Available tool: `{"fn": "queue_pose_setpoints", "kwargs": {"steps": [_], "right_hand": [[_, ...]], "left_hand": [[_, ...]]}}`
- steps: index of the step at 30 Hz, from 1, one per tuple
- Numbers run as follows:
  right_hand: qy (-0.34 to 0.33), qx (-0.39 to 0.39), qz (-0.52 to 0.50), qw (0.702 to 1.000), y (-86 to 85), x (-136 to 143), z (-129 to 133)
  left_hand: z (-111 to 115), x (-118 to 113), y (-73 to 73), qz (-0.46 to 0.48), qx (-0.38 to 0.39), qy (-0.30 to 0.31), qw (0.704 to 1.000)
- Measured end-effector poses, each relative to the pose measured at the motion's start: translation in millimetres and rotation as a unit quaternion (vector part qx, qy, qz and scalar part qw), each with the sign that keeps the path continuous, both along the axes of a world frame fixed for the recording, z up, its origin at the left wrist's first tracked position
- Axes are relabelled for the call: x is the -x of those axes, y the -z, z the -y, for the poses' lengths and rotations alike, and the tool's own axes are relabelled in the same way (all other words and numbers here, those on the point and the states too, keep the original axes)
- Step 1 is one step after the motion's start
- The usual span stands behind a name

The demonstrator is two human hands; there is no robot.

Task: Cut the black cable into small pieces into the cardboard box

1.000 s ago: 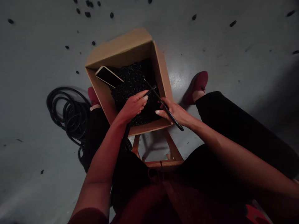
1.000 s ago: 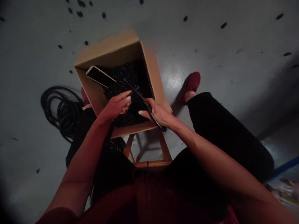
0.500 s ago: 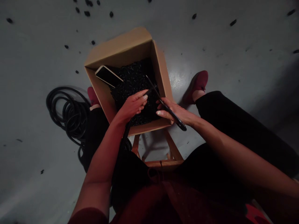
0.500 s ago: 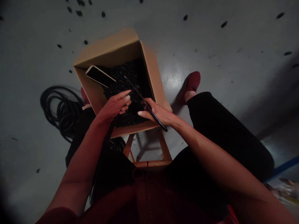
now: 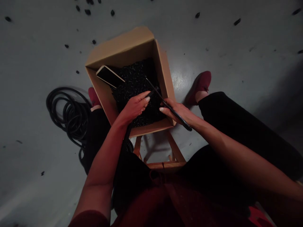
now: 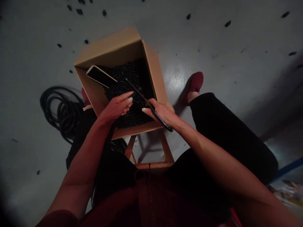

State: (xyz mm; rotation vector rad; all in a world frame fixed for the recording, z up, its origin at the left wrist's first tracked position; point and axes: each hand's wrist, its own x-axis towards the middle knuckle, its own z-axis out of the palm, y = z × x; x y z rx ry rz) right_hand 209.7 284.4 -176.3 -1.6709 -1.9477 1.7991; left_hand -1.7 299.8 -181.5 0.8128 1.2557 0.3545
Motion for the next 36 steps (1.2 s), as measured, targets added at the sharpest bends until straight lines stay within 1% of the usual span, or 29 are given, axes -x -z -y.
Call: {"fn": "queue_pose_setpoints", "kwargs": {"steps": [5, 12, 18, 22, 28, 32, 36], "right_hand": [[-0.008, -0.019, 0.035, 0.999, -1.7, 1.9, 0.0], [-0.013, -0.030, 0.058, 0.998, 1.8, 1.6, 2.1], [-0.016, -0.036, 0.078, 0.996, 4.6, 2.1, 4.1], [-0.025, -0.043, 0.093, 0.994, 8.2, 2.0, 5.7], [-0.032, -0.046, 0.091, 0.994, 9.7, 1.8, 5.8], [-0.037, -0.042, 0.115, 0.992, 12.0, 1.7, 5.4], [-0.044, -0.042, 0.133, 0.989, 16.4, 1.0, 6.5]], "left_hand": [[0.8, -0.1, 1.8, -0.002, 0.002, 0.000, 1.000], [0.4, -1.9, 0.3, -0.008, 0.024, -0.005, 1.000], [-0.5, -3.4, -0.6, -0.027, 0.040, -0.002, 0.999], [-0.1, -5.1, 0.1, -0.043, 0.038, -0.001, 0.998], [-1.0, -8.6, -2.4, -0.068, 0.045, -0.005, 0.997], [-2.4, -7.9, -1.8, -0.096, 0.038, 0.030, 0.994], [-0.9, -4.8, 6.0, -0.114, 0.008, 0.051, 0.992]]}}
